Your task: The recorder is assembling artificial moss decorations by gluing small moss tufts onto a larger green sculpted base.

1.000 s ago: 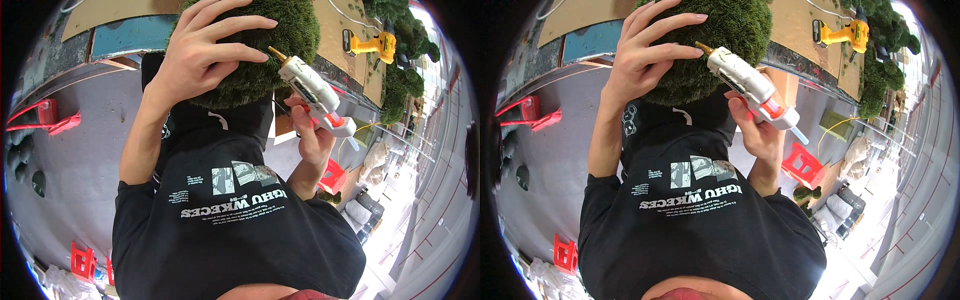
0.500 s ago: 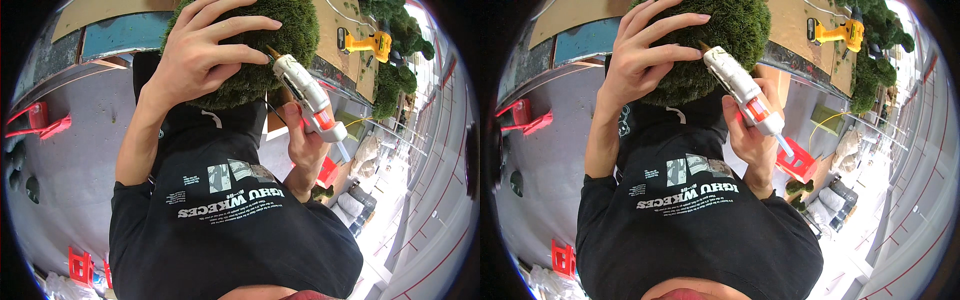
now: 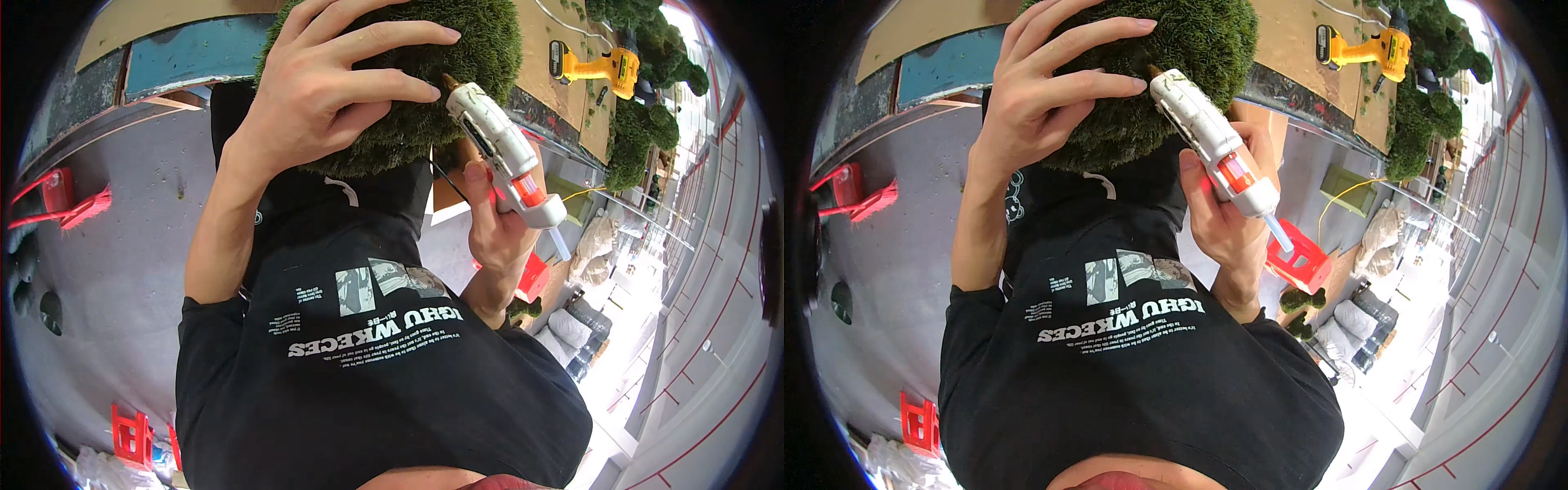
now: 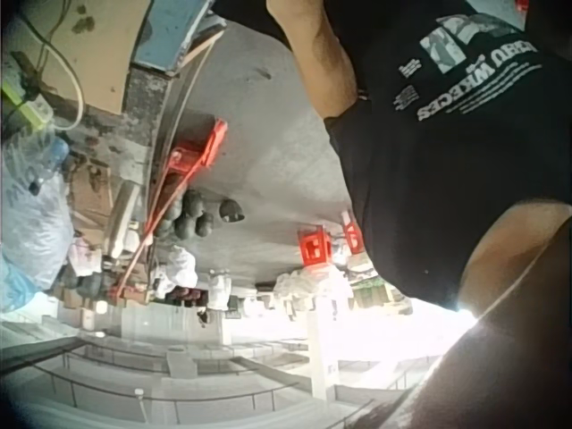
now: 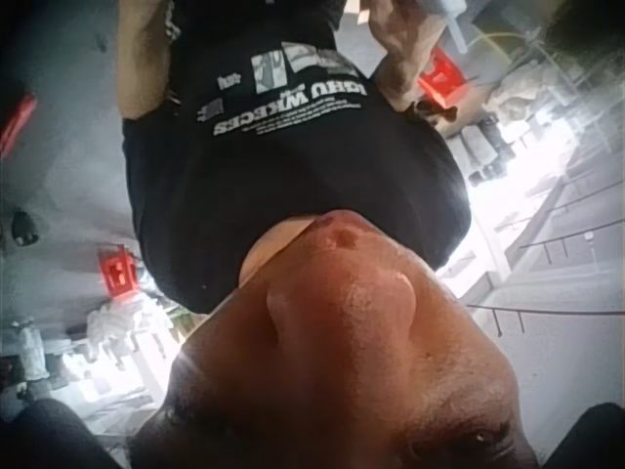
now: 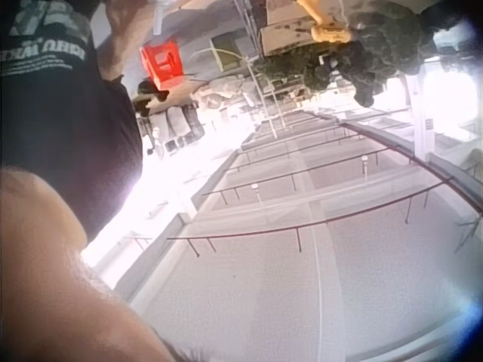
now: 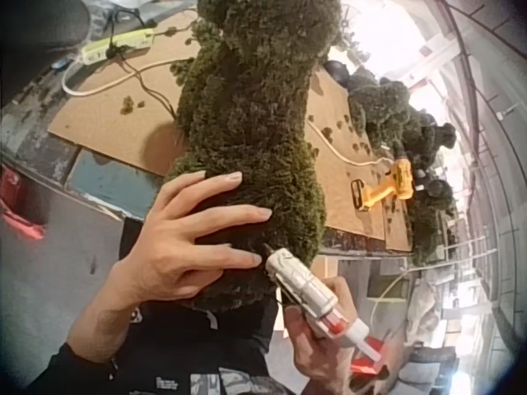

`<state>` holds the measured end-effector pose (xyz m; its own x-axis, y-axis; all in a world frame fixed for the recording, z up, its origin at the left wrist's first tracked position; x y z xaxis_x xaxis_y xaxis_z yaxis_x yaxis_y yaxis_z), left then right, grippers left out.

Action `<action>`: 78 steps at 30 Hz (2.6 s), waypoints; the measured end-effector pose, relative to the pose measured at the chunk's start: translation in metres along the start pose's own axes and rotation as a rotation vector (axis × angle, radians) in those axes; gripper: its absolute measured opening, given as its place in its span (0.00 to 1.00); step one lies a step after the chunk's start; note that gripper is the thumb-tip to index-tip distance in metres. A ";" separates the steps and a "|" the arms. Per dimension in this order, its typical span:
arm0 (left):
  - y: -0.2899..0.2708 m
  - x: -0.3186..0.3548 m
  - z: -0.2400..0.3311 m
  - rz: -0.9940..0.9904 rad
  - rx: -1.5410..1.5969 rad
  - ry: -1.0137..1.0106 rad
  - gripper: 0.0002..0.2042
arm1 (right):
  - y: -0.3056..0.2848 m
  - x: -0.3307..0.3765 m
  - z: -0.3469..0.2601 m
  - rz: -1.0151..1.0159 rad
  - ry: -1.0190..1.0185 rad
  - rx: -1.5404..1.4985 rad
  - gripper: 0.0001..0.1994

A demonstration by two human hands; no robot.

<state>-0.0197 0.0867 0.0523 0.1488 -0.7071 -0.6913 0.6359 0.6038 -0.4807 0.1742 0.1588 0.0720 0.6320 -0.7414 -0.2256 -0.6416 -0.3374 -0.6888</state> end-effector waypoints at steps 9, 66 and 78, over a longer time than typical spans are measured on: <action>-0.001 0.000 0.000 0.020 0.007 0.012 0.12 | 0.001 0.001 0.003 -0.035 0.056 0.047 0.12; 0.000 -0.008 0.013 -0.013 -0.048 0.056 0.15 | -0.062 0.016 -0.015 0.116 0.382 -0.373 0.12; 0.005 -0.011 0.016 -0.032 -0.098 0.025 0.16 | -0.083 -0.090 0.316 0.111 0.588 -0.824 0.07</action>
<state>-0.0060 0.0913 0.0663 0.1102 -0.7176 -0.6876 0.5630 0.6152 -0.5518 0.3078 0.4364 -0.0681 0.3795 -0.8856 0.2678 -0.9236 -0.3795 0.0538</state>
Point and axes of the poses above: each hand's wrist, its own x-axis away from the middle knuckle, its own y-axis out of the palm, z = x × y, the point moved 10 cm from there along -x, towards the middle knuckle, and after that the axes turned 3 degrees about -y, right-handed, at the moved point
